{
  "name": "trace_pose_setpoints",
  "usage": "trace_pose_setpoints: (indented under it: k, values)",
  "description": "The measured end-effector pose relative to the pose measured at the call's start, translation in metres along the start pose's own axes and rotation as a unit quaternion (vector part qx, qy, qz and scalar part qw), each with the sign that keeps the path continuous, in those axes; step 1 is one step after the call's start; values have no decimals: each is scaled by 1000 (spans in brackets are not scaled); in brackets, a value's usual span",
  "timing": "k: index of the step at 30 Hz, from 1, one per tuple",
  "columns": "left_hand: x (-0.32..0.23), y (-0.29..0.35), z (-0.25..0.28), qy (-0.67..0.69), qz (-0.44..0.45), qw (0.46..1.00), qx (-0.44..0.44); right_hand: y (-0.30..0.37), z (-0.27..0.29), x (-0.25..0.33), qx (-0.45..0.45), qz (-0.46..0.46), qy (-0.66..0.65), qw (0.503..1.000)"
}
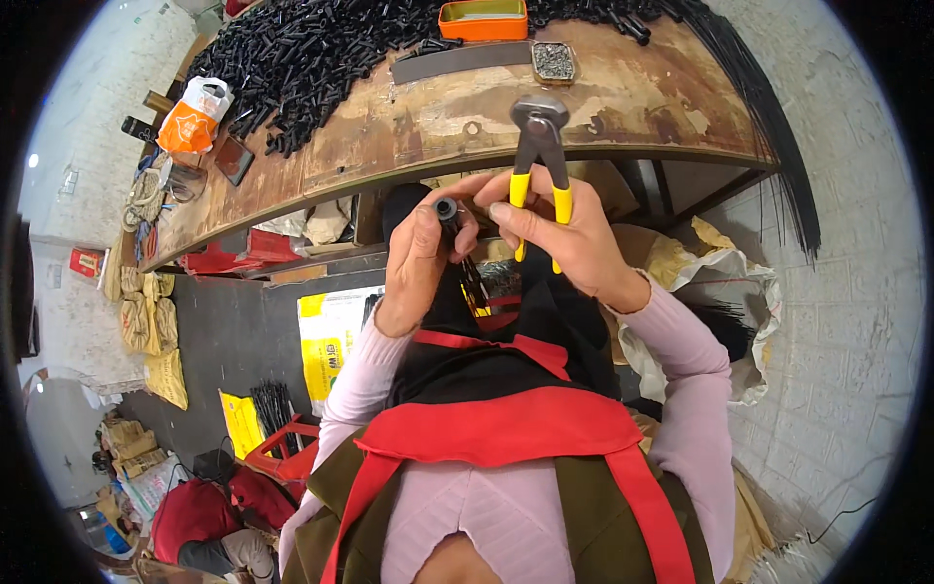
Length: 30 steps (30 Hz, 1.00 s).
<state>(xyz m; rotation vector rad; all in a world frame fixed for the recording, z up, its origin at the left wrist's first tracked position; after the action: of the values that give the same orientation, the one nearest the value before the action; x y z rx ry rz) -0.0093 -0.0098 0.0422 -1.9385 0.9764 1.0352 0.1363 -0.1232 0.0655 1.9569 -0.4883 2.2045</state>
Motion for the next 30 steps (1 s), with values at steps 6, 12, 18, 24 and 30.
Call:
trace_pose_setpoints:
  k: [6,12,18,24,30]
  values:
    - [10,-3,5,3,13,1000,-15,-7,0,-11,39,-42,-169,984]
    - [8,-6,8,17,23,1000,-7,-8,-1,-16,-42,-28,-42,998]
    - [12,-10,4,29,18,999,-10,-7,-19,-20,-36,-16,-74,996]
    - [10,-7,6,46,14,999,-13,-7,-26,-20,-44,-10,-72,996]
    - [9,-7,6,52,12,998,-15,-7,-27,-20,-47,-16,-68,996]
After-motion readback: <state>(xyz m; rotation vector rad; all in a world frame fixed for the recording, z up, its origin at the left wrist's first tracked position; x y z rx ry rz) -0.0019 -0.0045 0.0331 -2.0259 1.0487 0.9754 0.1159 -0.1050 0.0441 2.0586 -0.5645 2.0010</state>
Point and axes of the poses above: each hand's wrist, its own y-axis away from the middle knuckle, its own z-axis out of the back of the hand, x = y × z, the point moved 1 cm from there along -y, towards the middle knuckle, and after that the axes turned 15 degrees about y, right-handed, at the moved point
